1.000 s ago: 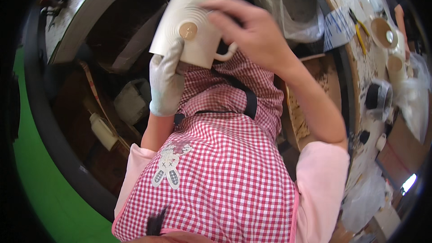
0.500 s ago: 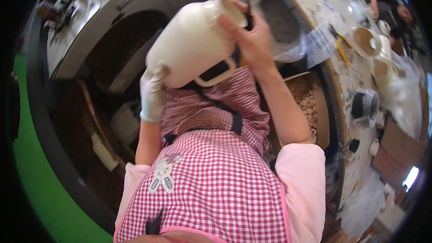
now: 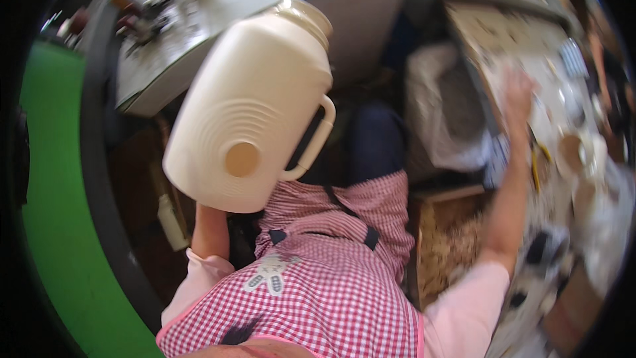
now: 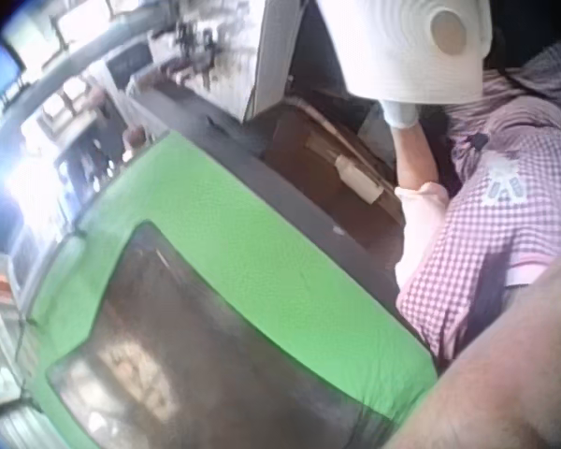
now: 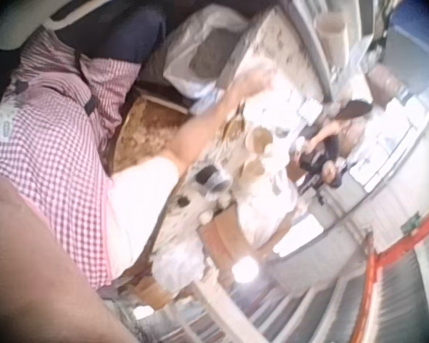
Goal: The person repeatedly handles a white ceramic pitcher, using a small tool to smooth the interior and a sanding pad to finish the exterior. The person places the pitcher on a nearby machine, then retrieves it to continue smoothing and sanding.
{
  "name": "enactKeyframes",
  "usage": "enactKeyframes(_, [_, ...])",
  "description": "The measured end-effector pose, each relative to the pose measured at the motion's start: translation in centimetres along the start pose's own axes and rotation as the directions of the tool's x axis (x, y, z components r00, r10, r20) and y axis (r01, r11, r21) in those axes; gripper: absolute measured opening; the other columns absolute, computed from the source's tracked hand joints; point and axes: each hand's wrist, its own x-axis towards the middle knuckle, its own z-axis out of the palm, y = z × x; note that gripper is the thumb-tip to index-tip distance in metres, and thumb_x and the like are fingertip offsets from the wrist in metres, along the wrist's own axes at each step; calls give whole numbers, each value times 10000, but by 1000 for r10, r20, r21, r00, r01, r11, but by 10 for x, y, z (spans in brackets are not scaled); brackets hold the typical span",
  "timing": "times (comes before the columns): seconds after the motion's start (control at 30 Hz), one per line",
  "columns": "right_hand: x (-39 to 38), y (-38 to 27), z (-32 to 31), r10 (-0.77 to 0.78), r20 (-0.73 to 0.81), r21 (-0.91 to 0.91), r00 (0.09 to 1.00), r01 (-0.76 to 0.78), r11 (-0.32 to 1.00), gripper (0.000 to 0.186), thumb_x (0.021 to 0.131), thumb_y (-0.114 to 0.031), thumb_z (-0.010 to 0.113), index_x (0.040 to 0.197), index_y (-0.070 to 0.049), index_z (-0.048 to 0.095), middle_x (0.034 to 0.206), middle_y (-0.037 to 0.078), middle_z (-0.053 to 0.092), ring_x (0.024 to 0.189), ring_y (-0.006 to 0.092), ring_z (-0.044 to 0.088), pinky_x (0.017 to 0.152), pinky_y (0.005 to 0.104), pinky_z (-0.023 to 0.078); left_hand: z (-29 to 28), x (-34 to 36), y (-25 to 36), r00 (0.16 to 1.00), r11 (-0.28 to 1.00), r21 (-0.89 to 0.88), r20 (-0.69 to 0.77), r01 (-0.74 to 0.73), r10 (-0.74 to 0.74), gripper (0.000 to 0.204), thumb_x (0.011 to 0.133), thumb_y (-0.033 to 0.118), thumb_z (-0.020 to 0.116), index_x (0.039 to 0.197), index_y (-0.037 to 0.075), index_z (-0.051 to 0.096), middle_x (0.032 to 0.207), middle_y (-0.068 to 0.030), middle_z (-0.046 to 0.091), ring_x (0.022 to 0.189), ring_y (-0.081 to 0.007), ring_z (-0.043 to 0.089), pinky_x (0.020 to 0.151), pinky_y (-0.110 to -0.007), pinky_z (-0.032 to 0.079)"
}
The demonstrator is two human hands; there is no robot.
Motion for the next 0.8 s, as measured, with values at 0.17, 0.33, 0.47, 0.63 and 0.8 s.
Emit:
enactKeyframes(0.17, [-38,68,87,436,372,-17,820,-463,886,552,1069,-473,469,1275,13,631,1295,274,597,1233,461,552,1051,530,457,-67,65,114,869,854,396,-217,-338,445,554,1008,426,572,1319,-30,622,1253,-195,693,1152,-307,672,1006,-391,514])
enactKeyframes(0.33, [-18,-32,-22,306,-64,398,950,-257,881,383,1075,-311,537,1309,-35,662,1378,173,618,1280,363,553,1113,466,402,-146,178,222,592,566,751,-297,-339,749,599,978,458,599,1296,-47,645,1250,-219,701,1142,-335,683,999,-399,510])
enactKeyframes(0.47, [-24,-167,-113,79,-23,829,997,-25,559,230,1031,-159,610,1207,-50,709,1335,135,635,1272,310,565,1108,418,413,-216,275,257,551,395,916,-294,-70,781,636,954,484,621,1278,-62,664,1247,-237,707,1133,-357,691,993,-404,507])
enactKeyframes(0.63, [-43,-244,-149,-29,74,943,997,-61,326,204,969,-113,677,1151,-27,713,1305,136,647,1218,335,584,1045,417,458,-279,332,239,711,185,979,-193,90,676,636,926,502,636,1227,-55,695,1179,-223,735,1127,-343,690,968,-405,491])
enactKeyframes(0.8, [-48,-254,-149,-24,83,932,996,-69,356,180,969,-109,670,1121,-26,720,1294,126,654,1217,331,578,1048,420,454,-285,324,219,801,279,960,-139,-36,582,598,947,462,663,1259,-47,685,1165,-179,738,1060,-273,719,890,-366,546])
